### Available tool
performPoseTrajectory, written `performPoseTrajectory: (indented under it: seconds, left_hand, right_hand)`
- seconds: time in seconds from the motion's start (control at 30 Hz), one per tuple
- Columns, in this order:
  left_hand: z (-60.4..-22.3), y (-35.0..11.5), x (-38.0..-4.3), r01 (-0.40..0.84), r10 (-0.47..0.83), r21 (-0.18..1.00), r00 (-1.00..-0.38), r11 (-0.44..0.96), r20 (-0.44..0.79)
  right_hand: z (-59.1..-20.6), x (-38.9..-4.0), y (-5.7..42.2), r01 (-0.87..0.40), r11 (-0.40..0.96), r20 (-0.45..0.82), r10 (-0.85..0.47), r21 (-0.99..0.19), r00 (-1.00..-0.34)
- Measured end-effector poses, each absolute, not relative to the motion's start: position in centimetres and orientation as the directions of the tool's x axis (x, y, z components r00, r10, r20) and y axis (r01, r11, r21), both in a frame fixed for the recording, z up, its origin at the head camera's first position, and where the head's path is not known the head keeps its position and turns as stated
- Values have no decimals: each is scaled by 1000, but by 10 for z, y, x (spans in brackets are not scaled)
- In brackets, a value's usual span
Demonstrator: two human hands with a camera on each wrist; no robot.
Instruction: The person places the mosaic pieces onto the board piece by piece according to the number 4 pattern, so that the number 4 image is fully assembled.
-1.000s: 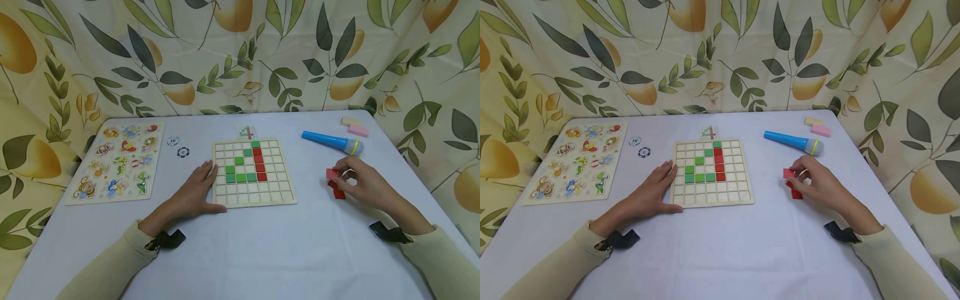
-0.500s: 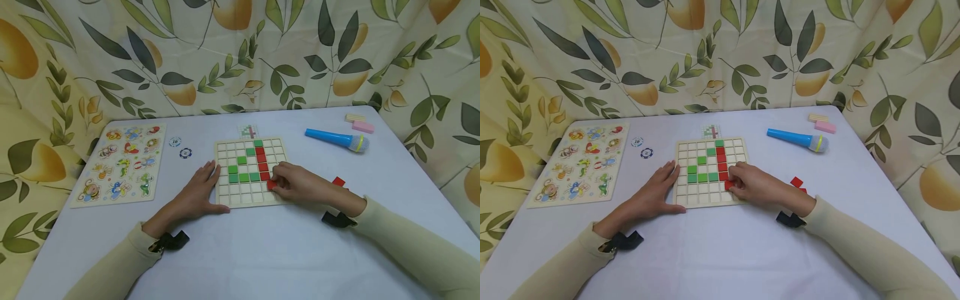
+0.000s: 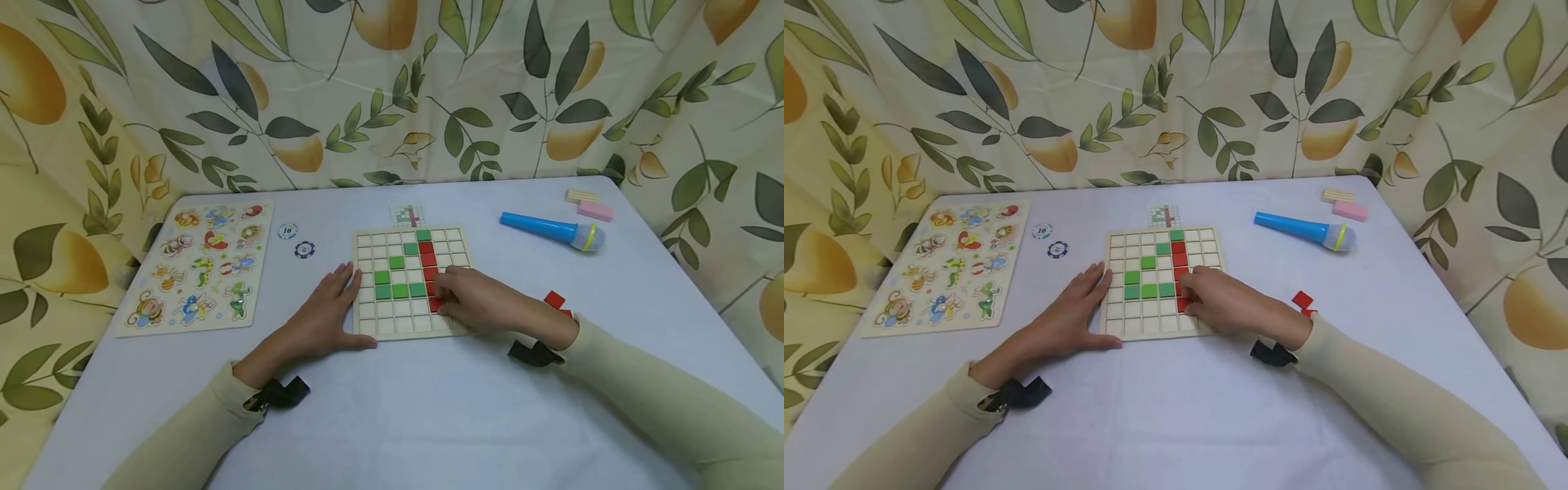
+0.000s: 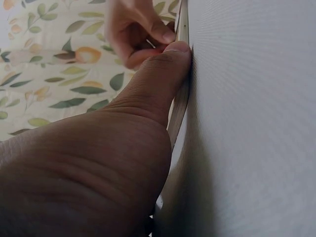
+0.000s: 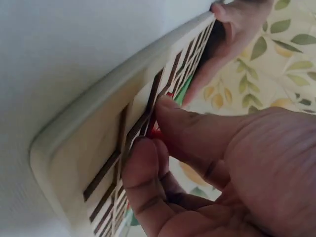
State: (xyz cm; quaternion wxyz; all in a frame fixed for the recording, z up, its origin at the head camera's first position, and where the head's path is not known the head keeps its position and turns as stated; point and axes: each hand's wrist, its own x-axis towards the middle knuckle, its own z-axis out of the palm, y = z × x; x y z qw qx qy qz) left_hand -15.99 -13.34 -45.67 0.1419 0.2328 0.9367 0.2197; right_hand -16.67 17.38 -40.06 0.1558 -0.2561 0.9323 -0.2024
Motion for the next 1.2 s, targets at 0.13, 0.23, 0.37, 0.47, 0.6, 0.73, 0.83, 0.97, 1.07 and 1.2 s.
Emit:
performPoseTrajectory:
  seconds: [0.13, 0.23, 0.37, 0.47, 0.6, 0.73, 0.83, 0.97, 1.07, 1.2]
  left_hand:
    - [-456, -130, -161, 381, 503, 471, -848, 796, -164]
    - [-456, -128, -161, 389, 512, 476, -845, 789, -158]
    - [-457, -129, -160, 395, 516, 475, -843, 786, -153]
    - [-457, -132, -159, 393, 508, 467, -849, 792, -147]
    - [-457, -134, -158, 379, 495, 470, -856, 797, -149]
    - [-456, -132, -158, 373, 496, 476, -854, 796, -159]
    - [-454, -132, -159, 382, 494, 462, -856, 800, -149]
    - [-451, -135, -159, 386, 487, 443, -862, 809, -138]
    - [-451, -135, -158, 392, 495, 446, -858, 805, -139]
    - [-452, -132, -156, 392, 506, 465, -850, 794, -148]
  right_hand:
    - [-405, -170, 176, -375, 788, -196, -518, -488, -833]
    - [-410, -169, 177, -361, 799, -205, -502, -481, -840]
    - [-414, -159, 175, -370, 822, -208, -491, -434, -846]
    - [-415, -153, 174, -384, 817, -188, -497, -431, -847]
    - [-404, -146, 189, -387, 784, -134, -504, -485, -853]
    - [-390, -135, 233, -429, 761, 23, -480, -488, -877]
    - [-388, -129, 275, -409, 761, 118, -408, -504, -905]
    - [-397, -126, 321, -315, 776, 115, -303, -546, -946]
    - [-408, -126, 346, -252, 805, 63, -259, -538, -964]
    - [-419, -124, 366, -256, 815, 22, -288, -520, -958]
